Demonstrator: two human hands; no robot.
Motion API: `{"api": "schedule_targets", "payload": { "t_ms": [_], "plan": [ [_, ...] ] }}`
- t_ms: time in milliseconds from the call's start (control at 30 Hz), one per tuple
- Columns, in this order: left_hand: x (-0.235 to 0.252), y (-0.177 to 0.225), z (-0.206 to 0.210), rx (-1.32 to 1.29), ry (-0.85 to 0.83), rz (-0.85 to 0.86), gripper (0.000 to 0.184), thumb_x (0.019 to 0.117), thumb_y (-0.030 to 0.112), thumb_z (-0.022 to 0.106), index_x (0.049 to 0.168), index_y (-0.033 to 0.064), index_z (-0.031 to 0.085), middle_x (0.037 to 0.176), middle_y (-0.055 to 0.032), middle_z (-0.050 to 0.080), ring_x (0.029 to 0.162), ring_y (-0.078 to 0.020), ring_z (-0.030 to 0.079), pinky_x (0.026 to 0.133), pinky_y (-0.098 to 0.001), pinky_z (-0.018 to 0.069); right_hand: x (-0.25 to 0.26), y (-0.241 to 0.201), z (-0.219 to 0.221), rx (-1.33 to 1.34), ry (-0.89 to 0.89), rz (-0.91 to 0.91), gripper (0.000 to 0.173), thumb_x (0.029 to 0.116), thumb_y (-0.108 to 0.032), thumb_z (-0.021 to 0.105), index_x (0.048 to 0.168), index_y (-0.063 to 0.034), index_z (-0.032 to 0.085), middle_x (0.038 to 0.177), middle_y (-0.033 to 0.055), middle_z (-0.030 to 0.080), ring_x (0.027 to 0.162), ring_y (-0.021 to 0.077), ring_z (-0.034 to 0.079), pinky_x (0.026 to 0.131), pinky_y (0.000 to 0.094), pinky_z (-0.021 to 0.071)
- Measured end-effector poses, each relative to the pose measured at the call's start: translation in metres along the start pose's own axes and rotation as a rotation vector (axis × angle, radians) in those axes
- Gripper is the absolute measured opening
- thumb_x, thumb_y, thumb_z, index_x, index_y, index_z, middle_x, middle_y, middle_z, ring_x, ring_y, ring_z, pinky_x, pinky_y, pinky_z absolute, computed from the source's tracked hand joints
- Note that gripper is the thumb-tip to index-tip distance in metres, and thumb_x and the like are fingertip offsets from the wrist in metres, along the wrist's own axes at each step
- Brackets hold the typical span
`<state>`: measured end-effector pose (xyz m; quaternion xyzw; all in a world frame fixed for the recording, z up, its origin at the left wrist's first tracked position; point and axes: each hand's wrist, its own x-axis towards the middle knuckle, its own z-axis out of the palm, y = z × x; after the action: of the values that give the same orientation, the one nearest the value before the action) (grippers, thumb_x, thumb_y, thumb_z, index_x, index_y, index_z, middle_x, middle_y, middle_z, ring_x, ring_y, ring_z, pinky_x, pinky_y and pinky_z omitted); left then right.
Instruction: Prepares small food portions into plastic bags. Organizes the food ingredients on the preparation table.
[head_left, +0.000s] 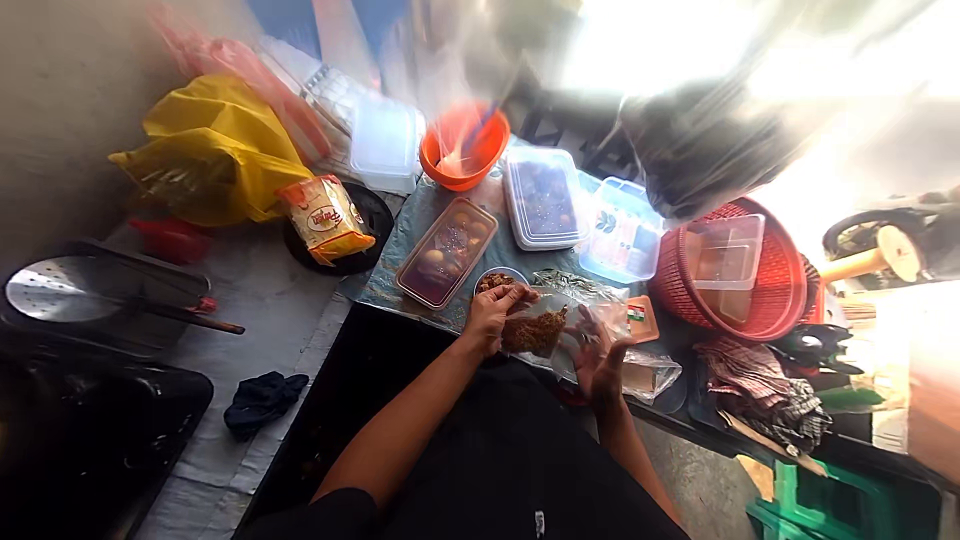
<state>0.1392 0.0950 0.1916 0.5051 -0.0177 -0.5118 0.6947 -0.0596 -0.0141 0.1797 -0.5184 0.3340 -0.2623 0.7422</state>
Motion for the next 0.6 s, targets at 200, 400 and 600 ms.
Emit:
{"api": "schedule_targets", "payload": {
  "t_ms": [200,400,600],
  "plan": [
    [0.02,-0.005,0.01,-0.332,0.006,-0.131,0.027,0.1059,0.021,0.056,0.119,-0.0008,0.066,0.108,-0.0127,0.074,0.098,-0.0242,0.072,0.087,-0.0435,0.0605,-0.031,0.04,0.021,-0.134,-0.136,0.182,0.107,0.0691,-0.04,0.095,0.142,0.009,0.034,0.128,0.0182,0.065,0.11,0.0249,0.071,0.092,0.0393,0.0628],
    [0.038,-0.032,0.015,-0.426,0.106,-0.169,0.03,0.1012,0.024,0.065,0.121,0.0021,0.063,0.105,-0.0106,0.073,0.094,-0.0212,0.072,0.083,-0.0393,0.0607,-0.008,0.042,0.06,-0.101,0.269,0.087,0.043,0.1048,-0.028,0.06,0.133,0.0031,0.048,0.103,0.0142,0.071,0.082,0.0239,0.075,0.069,0.0425,0.0671],
    [0.045,-0.062,0.016,-0.396,0.248,-0.242,0.05,0.1077,0.043,0.049,0.126,-0.0018,0.061,0.116,-0.018,0.068,0.108,-0.0257,0.066,0.096,-0.0433,0.0546,0.01,0.026,0.074,-0.72,0.3,-0.148,0.031,0.0969,-0.027,0.067,0.111,0.0015,0.068,0.088,0.0045,0.072,0.08,0.0082,0.071,0.079,0.0306,0.0607]
  ]
}}
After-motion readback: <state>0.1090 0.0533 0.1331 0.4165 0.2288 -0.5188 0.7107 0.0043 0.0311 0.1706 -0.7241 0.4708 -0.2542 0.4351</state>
